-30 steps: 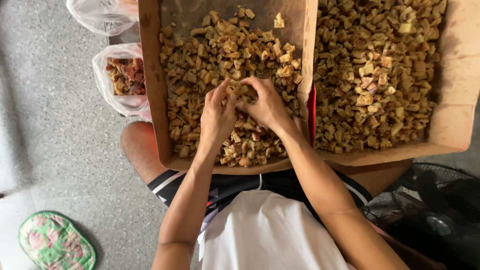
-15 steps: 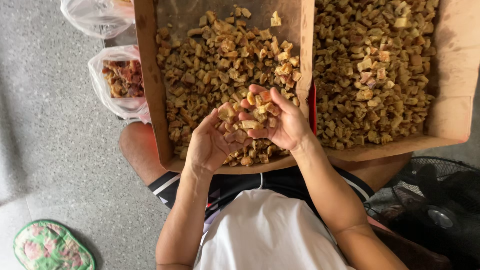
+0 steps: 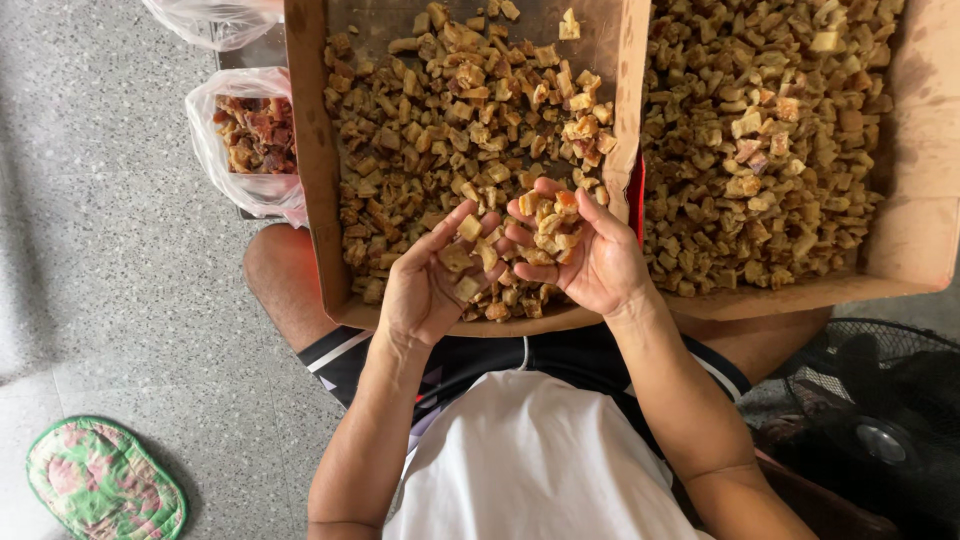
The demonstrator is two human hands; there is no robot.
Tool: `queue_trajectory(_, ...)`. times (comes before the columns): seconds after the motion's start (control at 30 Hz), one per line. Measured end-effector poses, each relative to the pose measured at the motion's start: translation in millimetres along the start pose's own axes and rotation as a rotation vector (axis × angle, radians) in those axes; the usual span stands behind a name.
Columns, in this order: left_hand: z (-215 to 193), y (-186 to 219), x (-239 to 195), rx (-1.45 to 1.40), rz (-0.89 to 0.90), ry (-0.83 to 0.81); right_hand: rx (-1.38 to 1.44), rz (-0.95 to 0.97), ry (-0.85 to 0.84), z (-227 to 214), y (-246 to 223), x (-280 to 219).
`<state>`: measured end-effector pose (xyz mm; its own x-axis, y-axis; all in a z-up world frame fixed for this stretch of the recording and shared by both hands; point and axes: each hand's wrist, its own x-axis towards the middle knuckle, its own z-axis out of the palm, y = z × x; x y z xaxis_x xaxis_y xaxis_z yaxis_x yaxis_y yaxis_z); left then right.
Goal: The person sits on the floor and uses both hands to pick up, separate, and sort small, cubed, brownish food items between two cardboard boxes. They repeatedly scoop handfuls from one box and transfer them to the other.
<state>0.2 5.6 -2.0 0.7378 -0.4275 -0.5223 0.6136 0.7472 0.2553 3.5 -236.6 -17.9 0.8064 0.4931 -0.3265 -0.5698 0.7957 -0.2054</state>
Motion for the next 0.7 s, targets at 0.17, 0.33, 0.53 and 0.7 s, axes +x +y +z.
queue_trajectory(0.17,5,-2,1,-0.048,-0.023,0.019,0.063,0.015,0.017,3,-1,-5)
queue_trajectory(0.33,3,-2,2,-0.205,-0.028,-0.130,0.101,0.009,-0.018,7,-1,-6)
queue_trajectory(0.53,0,-2,3,0.164,0.087,0.128,-0.021,0.049,0.126,0,-1,-6)
queue_trajectory(0.7,-1,-5,-2,0.314,0.159,0.041,-0.013,0.089,-0.038,-6,8,-2)
